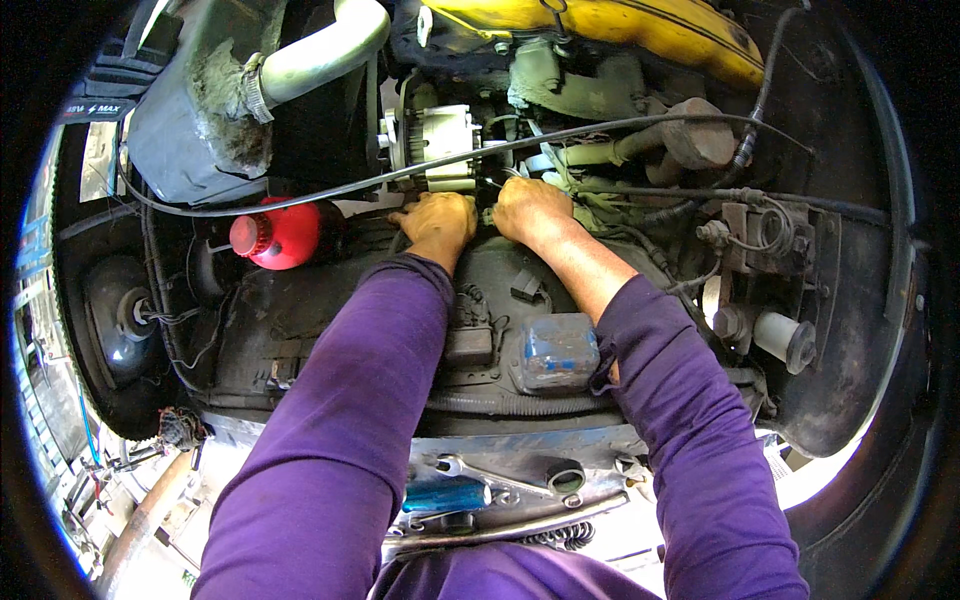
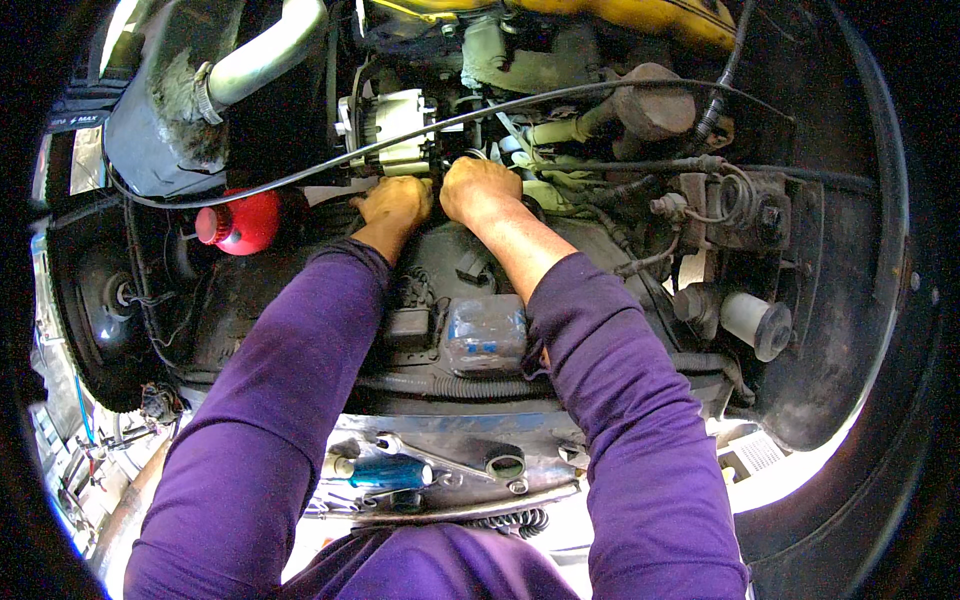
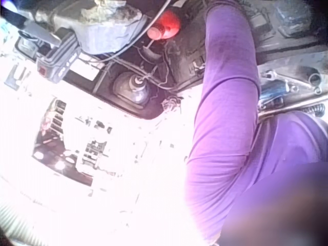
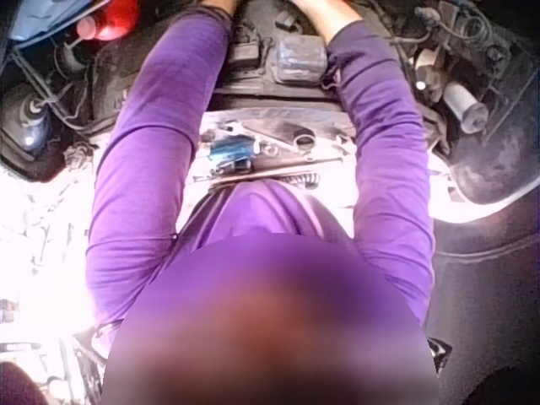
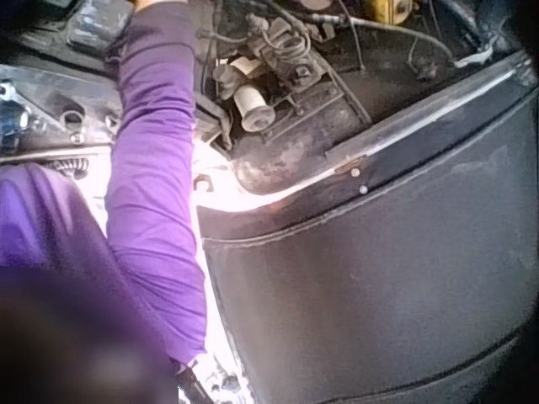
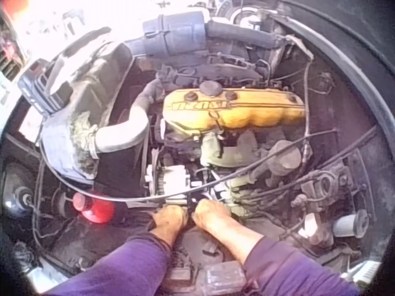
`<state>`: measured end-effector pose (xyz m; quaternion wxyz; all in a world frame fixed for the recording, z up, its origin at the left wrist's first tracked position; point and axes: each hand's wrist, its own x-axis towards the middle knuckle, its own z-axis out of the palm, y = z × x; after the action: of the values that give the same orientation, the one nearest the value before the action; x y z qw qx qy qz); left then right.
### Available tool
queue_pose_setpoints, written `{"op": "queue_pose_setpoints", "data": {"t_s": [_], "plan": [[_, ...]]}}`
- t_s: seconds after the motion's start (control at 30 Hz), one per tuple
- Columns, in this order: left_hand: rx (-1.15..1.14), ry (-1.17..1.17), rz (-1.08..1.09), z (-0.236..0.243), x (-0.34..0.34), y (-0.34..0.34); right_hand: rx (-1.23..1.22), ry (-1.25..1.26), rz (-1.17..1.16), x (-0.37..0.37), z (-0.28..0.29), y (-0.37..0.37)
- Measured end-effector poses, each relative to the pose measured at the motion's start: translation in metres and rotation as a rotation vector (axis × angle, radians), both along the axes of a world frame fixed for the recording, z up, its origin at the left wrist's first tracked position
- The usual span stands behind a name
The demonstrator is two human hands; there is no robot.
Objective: The person works on a car engine with the hood open, using pliers and a wrench to adjust and remove components near the alternator. They disconnect a wire harness and handle small parts within the engine bay.
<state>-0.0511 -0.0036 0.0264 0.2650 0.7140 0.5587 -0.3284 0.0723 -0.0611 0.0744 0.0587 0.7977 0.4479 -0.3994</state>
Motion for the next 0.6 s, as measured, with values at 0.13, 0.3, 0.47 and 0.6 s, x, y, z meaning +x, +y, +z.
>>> {"op": "queue_pose_setpoints", "data": {"t_s": [0.13,0.3,0.47,0.6], "plan": [[0.009,0.013,0.011,0.001,0.001,-0.001,0.037,-0.031,-0.036,0.003,0.001,-0.002],[0.029,0.01,0.041,0.001,0.002,-0.001,0.159,-0.04,-0.074,-0.005,-0.015,-0.008],[-0.004,0.012,0.019,0.0,0.001,0.001,0.214,0.096,-0.068,-0.014,-0.034,-0.012],[-0.014,0.029,0.004,0.0,0.0,0.002,0.234,0.212,-0.138,-0.017,-0.036,-0.005]]}}
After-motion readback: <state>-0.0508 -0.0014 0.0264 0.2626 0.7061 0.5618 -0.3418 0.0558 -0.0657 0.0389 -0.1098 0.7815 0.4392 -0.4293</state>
